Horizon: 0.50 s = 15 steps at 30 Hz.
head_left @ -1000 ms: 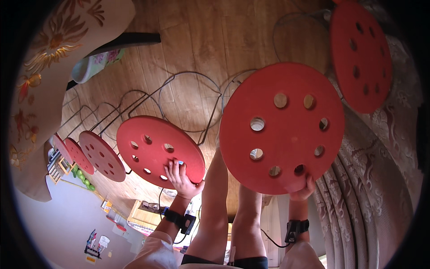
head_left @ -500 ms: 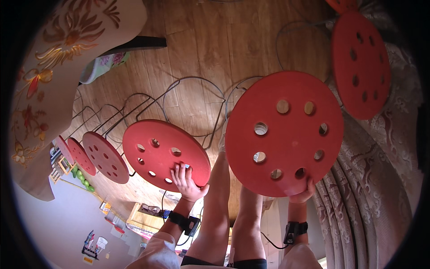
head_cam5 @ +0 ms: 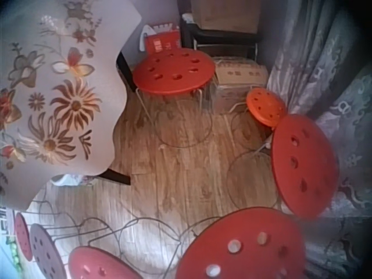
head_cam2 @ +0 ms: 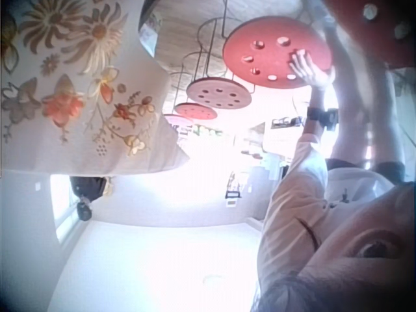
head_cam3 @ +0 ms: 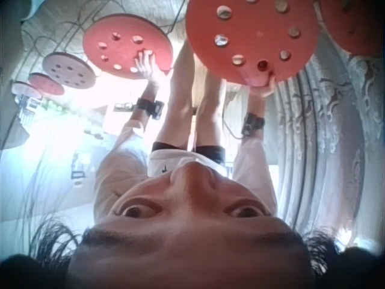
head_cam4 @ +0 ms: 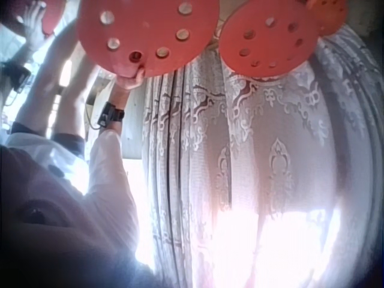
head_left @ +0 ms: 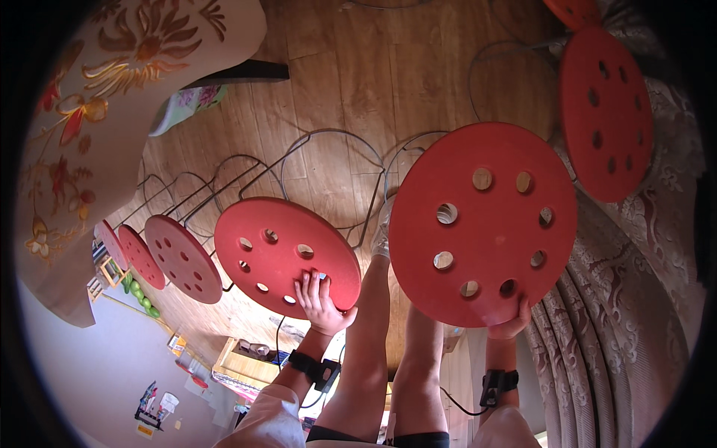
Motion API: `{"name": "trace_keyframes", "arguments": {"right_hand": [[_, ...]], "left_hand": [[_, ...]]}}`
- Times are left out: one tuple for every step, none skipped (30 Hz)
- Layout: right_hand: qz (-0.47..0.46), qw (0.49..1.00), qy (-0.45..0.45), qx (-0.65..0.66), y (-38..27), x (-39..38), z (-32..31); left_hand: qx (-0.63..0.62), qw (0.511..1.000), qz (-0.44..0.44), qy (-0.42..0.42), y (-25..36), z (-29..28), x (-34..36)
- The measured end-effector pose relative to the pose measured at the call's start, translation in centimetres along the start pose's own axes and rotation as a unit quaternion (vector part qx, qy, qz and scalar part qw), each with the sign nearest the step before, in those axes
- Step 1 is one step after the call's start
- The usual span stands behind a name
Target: The person disassembles the front guard and blades of a fan, moves several stools and a small wooden step, and then reassembles the fan blades and guard.
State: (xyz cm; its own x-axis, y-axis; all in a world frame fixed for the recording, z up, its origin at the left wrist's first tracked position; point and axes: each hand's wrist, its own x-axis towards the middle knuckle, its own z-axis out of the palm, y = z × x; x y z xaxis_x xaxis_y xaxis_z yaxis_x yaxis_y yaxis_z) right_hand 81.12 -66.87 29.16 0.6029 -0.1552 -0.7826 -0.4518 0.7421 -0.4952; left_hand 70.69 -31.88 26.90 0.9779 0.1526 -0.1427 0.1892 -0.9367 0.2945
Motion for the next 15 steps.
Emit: {"name": "trace_keyframes", "arguments": {"right_hand": [[0.001,1.000,-0.006,0.000,-0.04,0.01,0.05],[0.001,1.000,-0.014,0.001,-0.07,0.01,0.10],[-0.001,1.000,-0.008,-0.003,-0.10,0.02,0.16],[-0.003,1.000,-0.005,-0.007,-0.12,0.03,0.21],[-0.007,1.000,-0.008,-0.008,-0.12,0.05,0.26],[-0.004,1.000,-0.007,-0.008,-0.13,0.05,0.29],[-0.002,1.000,-0.011,-0.005,-0.13,0.06,0.32],[0.000,1.000,-0.015,-0.004,-0.13,0.06,0.34],[0.002,1.000,-0.013,-0.007,-0.14,0.06,0.35],[0.003,1.000,-0.011,-0.010,-0.17,0.05,0.34],[0.002,1.000,-0.016,-0.013,-0.20,0.04,0.34],[0.004,1.000,-0.004,-0.019,-0.26,0.03,0.33],[0.003,1.000,0.000,-0.025,-0.32,0.02,0.32],[0.002,1.000,0.003,-0.029,-0.38,0.01,0.32],[0.003,1.000,0.000,-0.031,-0.45,0.02,0.33]], "left_hand": [[-0.001,1.000,0.003,0.004,0.01,0.00,-0.01],[0.001,1.000,0.002,0.004,0.01,0.01,-0.02],[0.002,1.000,0.001,0.005,0.02,0.02,-0.03],[0.001,1.000,0.001,0.004,0.02,0.03,-0.05],[0.001,1.000,0.000,0.003,0.00,0.03,-0.04],[0.002,1.000,-0.004,-0.002,0.00,0.02,-0.06],[0.002,1.000,0.001,0.001,-0.02,0.02,-0.06],[0.003,1.000,0.002,0.001,-0.05,0.01,-0.06],[0.003,1.000,0.004,0.001,-0.07,0.01,-0.06],[0.003,1.000,0.004,0.001,-0.08,0.03,-0.06],[0.004,1.000,0.005,0.002,-0.10,0.03,-0.06],[0.005,1.000,0.001,-0.001,-0.10,0.04,-0.05],[0.001,1.000,-0.001,-0.002,-0.10,0.06,-0.05],[0.004,1.000,0.004,0.003,-0.09,0.08,-0.03],[0.006,1.000,0.004,0.008,-0.08,0.10,-0.01]]}}
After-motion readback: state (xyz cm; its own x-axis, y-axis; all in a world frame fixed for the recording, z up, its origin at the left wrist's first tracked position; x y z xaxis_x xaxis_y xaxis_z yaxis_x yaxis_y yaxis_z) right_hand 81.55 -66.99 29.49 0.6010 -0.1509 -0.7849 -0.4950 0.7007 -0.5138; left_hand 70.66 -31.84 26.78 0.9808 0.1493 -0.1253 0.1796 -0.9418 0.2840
